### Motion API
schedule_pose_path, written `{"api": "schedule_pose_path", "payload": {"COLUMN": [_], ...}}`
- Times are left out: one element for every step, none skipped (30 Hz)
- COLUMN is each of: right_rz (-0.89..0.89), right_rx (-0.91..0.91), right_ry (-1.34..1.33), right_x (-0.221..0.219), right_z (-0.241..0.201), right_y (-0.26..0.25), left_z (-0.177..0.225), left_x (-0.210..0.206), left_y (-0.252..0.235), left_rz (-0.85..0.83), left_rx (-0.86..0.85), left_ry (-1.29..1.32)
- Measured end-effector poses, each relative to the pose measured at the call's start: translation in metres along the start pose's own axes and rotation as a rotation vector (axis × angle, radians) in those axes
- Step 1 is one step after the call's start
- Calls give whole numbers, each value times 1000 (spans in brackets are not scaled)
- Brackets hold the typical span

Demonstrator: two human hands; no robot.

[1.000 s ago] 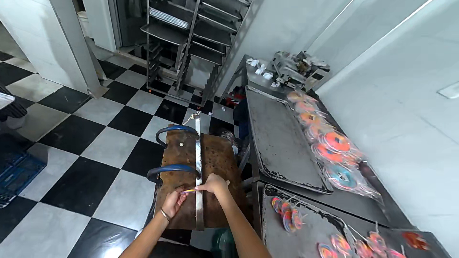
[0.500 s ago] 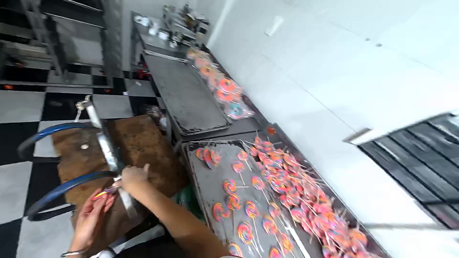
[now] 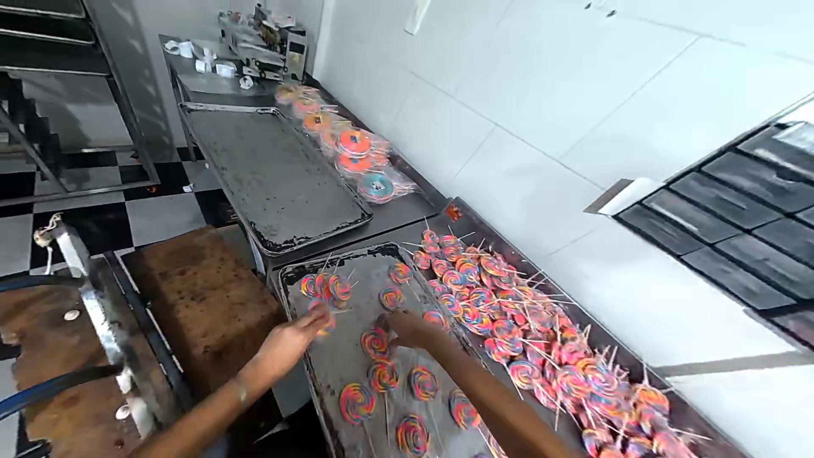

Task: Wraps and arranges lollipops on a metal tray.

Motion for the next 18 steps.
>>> {"api": "schedule_pose_path", "payload": {"right_rz": [-20, -33, -35, -17, 17, 43, 59, 72, 94, 142, 245, 430, 628, 708, 655, 537, 445, 393], "right_rx": [25, 47, 64, 73, 81, 90, 115, 160, 206, 252, 307, 375, 429, 441, 434, 443, 487, 548], "right_ry": [-12, -16, -21, -41, -85, -164, -269, -362, -411, -396, -329, -247, -177, -158, -224, -322, -408, -469], "right_x": [-1, -2, -2, -1, 5, 16, 28, 38, 48, 57, 65, 74, 83, 91, 96, 98, 98, 98], "right_z": [-3, -5, -7, -7, -9, -15, -24, -38, -54, -69, -85, -99, -113, -127, -141, -155, -169, -185], "right_y": [-3, -6, -8, -9, -8, -1, 7, 17, 26, 34, 41, 48, 55, 61, 66, 69, 71, 72], "left_z": [-6, -14, -19, -18, -10, 5, 25, 41, 49, 47, 35, 21, 16, 18, 21, 19, 14, 8], "left_x": [-24, -44, -60, -71, -74, -71, -65, -56, -46, -36, -30, -26, -22, -12, 3, 20, 39, 56], "left_y": [-25, -44, -58, -65, -67, -63, -53, -40, -29, -24, -19, -10, 0, 11, 20, 30, 40, 51], "left_rz": [-80, -127, -145, -178, -188, -154, -93, 2, 58, 53, 38, 84, 122, 144, 169, 190, 218, 242], "left_rx": [-12, -11, -14, -32, -104, -235, -393, -520, -517, -324, 30, 428, 749, 939, 985, 923, 823, 751], "left_ry": [-25, -66, -110, -149, -181, -191, -175, -122, 15, 253, 540, 836, 1084, 1262, 1339, 1311, 1197, 1086]}}
Point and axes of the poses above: each hand's wrist, its own y-axis away from the middle knuckle, its own x-axis out of the back of the hand, z = x × y, the point moved 8 cm from there along -y, towards the middle knuckle, and after that the axes turned 8 degrees about z, right-handed, at the moved point
